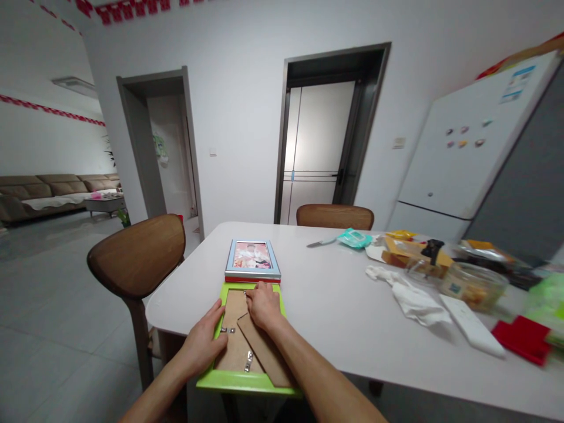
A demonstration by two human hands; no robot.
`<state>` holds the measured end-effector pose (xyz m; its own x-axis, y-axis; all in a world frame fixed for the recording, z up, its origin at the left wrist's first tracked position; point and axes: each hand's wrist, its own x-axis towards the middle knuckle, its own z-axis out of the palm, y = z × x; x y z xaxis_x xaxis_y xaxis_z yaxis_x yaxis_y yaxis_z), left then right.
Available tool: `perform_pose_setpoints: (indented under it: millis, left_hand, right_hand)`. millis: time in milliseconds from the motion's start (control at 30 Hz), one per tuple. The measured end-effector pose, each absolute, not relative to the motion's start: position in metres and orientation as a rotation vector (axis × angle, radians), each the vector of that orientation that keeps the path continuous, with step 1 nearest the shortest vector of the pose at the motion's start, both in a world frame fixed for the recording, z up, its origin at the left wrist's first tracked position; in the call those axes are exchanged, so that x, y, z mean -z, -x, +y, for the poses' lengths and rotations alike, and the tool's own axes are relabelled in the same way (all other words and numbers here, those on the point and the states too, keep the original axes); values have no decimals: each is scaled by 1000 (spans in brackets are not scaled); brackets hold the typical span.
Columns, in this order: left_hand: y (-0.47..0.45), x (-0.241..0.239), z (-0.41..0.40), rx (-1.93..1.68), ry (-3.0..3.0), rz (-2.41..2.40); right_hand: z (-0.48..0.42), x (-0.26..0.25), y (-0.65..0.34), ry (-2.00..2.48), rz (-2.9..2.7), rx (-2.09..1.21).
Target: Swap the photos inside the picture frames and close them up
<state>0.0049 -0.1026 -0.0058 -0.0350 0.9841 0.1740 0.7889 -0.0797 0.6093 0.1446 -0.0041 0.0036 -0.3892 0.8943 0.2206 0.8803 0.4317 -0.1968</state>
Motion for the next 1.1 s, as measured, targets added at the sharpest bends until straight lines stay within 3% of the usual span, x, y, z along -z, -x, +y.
perform_pose_setpoints:
  millis: [233,500,800,1100]
  left_hand:
    - [-2,7,-103,-801,-1944,1857]
    - [1,12,-103,-786,-1971,1837]
    - [-3,8,-104,-749,-1973,1876]
    - [-6,3,-88,-741,-1939,1905]
  right_hand:
    - [-12,-10,-143,1487,-2374,-121]
    - [-51,-7,-142,1051,-2470,-385]
    - [-55,-12,-129,1172,-2370,-309]
    - [-54,-34,-182,1007,-2500,-710]
